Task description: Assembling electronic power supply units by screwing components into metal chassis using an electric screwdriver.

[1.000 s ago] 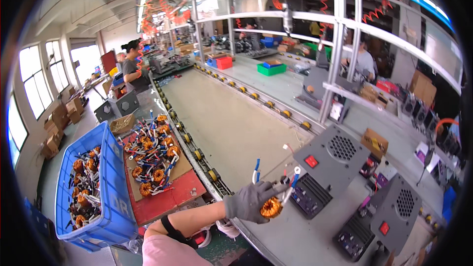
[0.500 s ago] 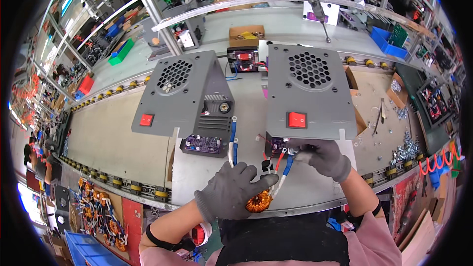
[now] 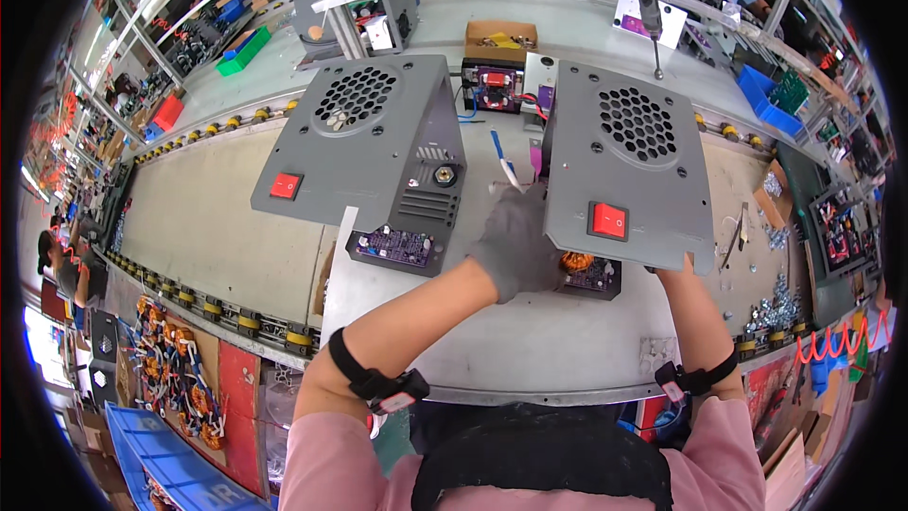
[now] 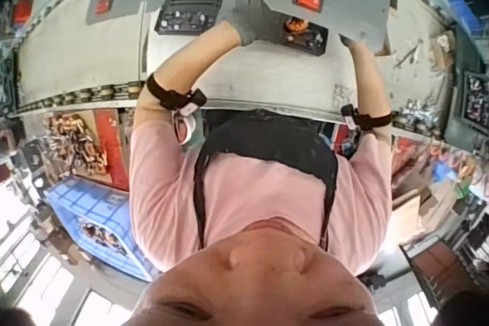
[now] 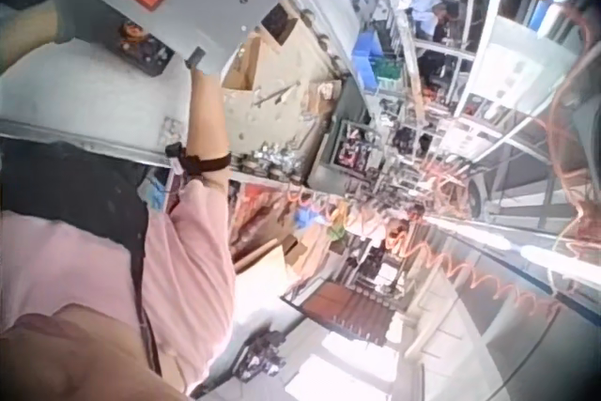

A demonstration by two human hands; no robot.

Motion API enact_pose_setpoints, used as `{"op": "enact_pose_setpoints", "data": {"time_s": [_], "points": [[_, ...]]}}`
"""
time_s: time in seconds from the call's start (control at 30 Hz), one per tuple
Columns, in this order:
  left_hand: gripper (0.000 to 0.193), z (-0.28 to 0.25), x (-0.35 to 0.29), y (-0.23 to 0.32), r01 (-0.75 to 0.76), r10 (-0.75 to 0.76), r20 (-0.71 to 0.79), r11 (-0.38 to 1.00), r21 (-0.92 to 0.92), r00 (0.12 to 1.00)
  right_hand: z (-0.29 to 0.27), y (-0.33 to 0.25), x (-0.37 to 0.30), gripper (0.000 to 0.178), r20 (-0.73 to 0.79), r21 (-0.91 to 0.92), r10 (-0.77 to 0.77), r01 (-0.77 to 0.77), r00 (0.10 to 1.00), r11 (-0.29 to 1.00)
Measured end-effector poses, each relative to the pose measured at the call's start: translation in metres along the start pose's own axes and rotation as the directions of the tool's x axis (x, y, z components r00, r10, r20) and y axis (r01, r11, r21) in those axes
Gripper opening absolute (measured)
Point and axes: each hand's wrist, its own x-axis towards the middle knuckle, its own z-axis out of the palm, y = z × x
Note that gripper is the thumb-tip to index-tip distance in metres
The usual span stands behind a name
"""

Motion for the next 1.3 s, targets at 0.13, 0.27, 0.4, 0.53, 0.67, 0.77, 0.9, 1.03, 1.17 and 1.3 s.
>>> {"op": "enact_pose_setpoints", "data": {"time_s": [0.13,0.27,0.4,0.53,0.67,0.77,0.9,1.03,1.17,1.3], "points": [[0.053,0.030,0.027,0.000,0.058,-0.053,0.048,0.993,-0.104,0.997,-0.008,0.016,-0.011,0.032,0.007,-0.059,0.069,-0.069,0.998,0.996],[0.046,0.042,-0.001,-0.007,0.128,-0.127,0.012,0.983,-0.131,0.992,0.020,-0.004,0.009,0.032,-0.006,0.045,-0.003,0.004,1.000,0.999],[0.039,0.007,0.023,0.014,0.090,-0.103,0.284,0.994,0.057,0.953,-0.007,0.034,-0.032,0.032,-0.080,0.206,-0.222,0.234,0.972,0.950],[0.055,0.001,0.027,0.021,0.056,-0.103,0.368,0.989,0.136,0.924,-0.019,0.023,-0.017,0.032,-0.127,0.316,-0.366,0.387,0.922,0.866],[0.061,-0.001,0.023,0.014,-0.014,-0.025,0.376,0.995,0.101,0.926,-0.014,0.000,0.018,0.032,-0.123,0.353,-0.392,0.409,0.912,0.841],[0.064,0.023,0.034,0.016,-0.021,-0.025,0.320,0.990,0.138,0.947,0.012,0.080,-0.044,0.032,-0.116,0.333,-0.366,0.383,0.924,0.862],[0.061,0.065,0.043,0.005,-0.082,0.060,0.230,0.993,0.087,0.971,0.017,0.059,-0.026,0.032,-0.107,0.240,-0.216,0.236,0.970,0.941],[0.058,0.015,0.034,0.014,-0.033,0.004,0.460,0.998,0.056,0.888,0.028,0.064,-0.038,0.032,-0.128,0.173,-0.063,0.084,0.990,0.981],[0.057,0.010,0.026,0.024,-0.048,0.041,0.180,0.998,0.036,0.983,0.031,0.076,-0.042,0.032,-0.129,0.156,0.010,0.010,0.992,0.988],[0.057,0.011,0.014,0.035,0.013,-0.013,0.060,1.000,0.002,0.998,0.033,0.057,-0.022,0.032,-0.114,0.170,0.065,-0.045,0.991,0.984]]}}
